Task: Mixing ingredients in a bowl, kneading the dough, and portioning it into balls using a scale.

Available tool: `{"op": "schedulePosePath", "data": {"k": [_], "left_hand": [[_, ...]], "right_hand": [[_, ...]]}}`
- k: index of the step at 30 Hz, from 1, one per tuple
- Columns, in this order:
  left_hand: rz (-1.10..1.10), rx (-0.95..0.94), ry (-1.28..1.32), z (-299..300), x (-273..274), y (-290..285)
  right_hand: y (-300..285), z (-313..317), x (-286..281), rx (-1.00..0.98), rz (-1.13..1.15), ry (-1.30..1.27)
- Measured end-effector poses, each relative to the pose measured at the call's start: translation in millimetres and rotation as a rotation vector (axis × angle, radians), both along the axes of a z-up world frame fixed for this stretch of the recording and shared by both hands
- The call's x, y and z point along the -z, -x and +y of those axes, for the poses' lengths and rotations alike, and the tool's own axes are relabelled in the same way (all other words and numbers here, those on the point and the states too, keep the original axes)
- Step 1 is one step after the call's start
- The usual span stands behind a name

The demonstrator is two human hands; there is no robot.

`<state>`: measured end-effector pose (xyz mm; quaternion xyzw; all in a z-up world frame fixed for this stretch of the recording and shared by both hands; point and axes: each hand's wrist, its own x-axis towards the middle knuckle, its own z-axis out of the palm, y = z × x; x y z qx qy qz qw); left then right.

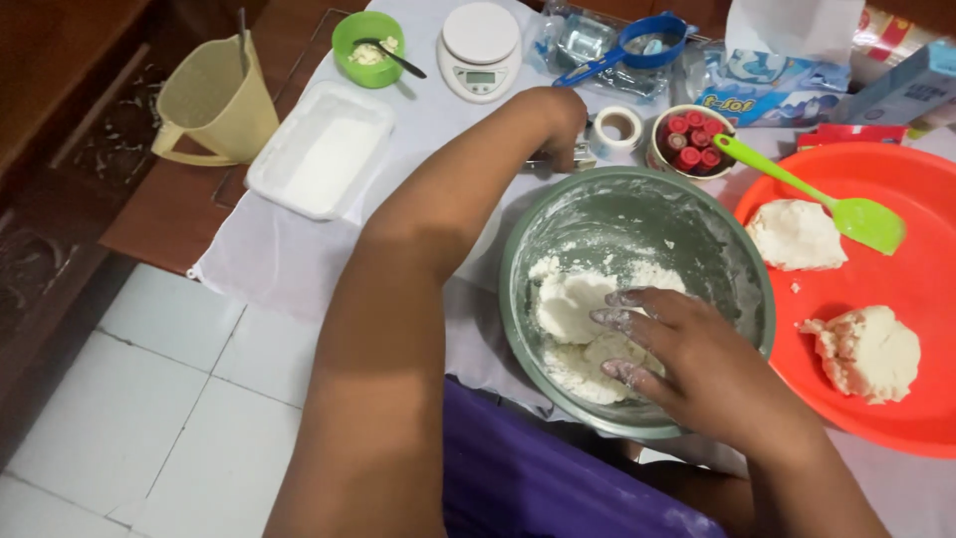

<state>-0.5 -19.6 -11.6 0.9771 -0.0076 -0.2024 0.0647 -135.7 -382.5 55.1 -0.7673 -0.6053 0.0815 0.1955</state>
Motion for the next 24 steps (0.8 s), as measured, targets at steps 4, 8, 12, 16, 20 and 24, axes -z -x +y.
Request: {"op": "schedulePosePath", "data": {"k": [4,8,12,16,20,24], "left_hand": [[-0.072,0.077,-0.206,1.6,19.3,-17.3],[-0.147,-0.06,-0.314,8.7,14.9,-16.6],[-0.207,-0.04,-0.29,17.2,29.5,-26.7],[-0.244,-0.131,-0.133,16.7,12.4,-8.3],[-0.679,-0.358,0.074,51.6,8.7,-6.6],[-1.06,-0.697,0.101,107.8,25.7,-17.3]], "right_hand": [[-3.0,-1.2,2.6,0.005,0.027,0.018],[-4.6,-0.9,5.0,0.033,0.031,0.07],[-2.2,0.7,2.6,0.004,0.015,0.045],[-1.3,-1.3,0.6,-0.006,0.013,0.048],[-0.6,-4.3,1.5,0.013,0.029,0.065],[4.7,-1.5,-3.5,0.01,0.04,0.073]]}}
